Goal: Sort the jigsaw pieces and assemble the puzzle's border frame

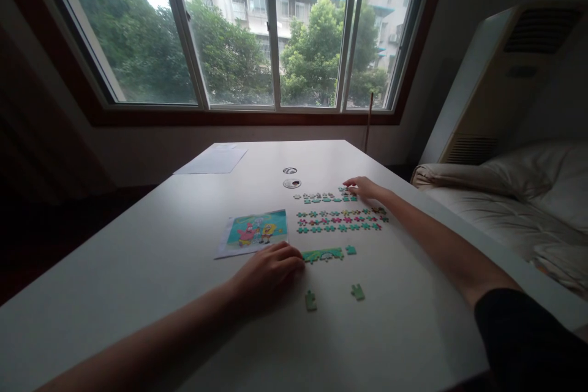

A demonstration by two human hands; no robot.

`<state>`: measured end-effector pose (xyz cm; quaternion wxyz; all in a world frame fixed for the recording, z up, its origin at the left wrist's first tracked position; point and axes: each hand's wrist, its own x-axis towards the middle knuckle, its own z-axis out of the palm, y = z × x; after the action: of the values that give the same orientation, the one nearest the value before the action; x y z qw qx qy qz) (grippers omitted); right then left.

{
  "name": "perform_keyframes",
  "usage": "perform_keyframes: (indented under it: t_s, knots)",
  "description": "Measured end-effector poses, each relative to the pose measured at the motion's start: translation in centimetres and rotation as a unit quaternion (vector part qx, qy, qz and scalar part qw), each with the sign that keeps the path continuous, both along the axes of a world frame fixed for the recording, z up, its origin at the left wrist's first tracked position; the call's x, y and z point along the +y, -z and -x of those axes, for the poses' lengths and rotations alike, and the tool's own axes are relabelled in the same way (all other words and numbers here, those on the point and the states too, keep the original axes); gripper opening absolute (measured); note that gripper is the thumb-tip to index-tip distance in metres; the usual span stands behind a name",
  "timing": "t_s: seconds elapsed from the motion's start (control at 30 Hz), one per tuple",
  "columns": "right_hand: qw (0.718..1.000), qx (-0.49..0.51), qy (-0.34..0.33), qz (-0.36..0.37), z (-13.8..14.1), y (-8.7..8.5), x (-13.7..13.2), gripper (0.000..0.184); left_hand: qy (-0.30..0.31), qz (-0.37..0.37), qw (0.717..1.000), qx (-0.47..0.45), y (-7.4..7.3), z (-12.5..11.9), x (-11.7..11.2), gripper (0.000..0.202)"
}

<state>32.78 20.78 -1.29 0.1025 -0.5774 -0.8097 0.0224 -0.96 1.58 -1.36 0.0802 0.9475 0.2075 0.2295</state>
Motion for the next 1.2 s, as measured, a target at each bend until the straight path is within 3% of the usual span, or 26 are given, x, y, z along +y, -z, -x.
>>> perform_keyframes:
  t_s: [0.3,0.57,0.7,0.87,1.03,1.2]
  knots:
    - [0.999,-0.032,0.007,0.019,1.0,0.4,2.2,0.025,0.0,0.008,1.0,0.007,0.6,0.6,0.5,0.022]
    - [1.0,-0.009,0.007,0.0,1.3,-0.3,0.9,0.019,0.003,0.001,1.0,0.001,0.3,0.6,0.3,0.022]
    - [0.999,0.04,-0.023,-0.009,1.6,-1.3,-1.6,0.017,-0.002,-0.001,1.0,0.001,0.5,0.6,0.3,0.021]
    - [0.988,0.128,-0.081,0.025,3.0,-1.4,-6.9,0.025,-0.006,-0.001,1.0,0.0,0.6,0.8,0.3,0.021]
    - [0.908,0.359,-0.094,0.195,4.0,-0.6,-12.8,0.035,-0.003,-0.002,1.0,-0.002,0.8,0.6,0.2,0.021]
    - [0.878,0.417,-0.064,0.227,3.6,-0.8,-15.6,0.033,-0.008,-0.001,1.0,-0.001,1.0,0.2,0.1,0.021]
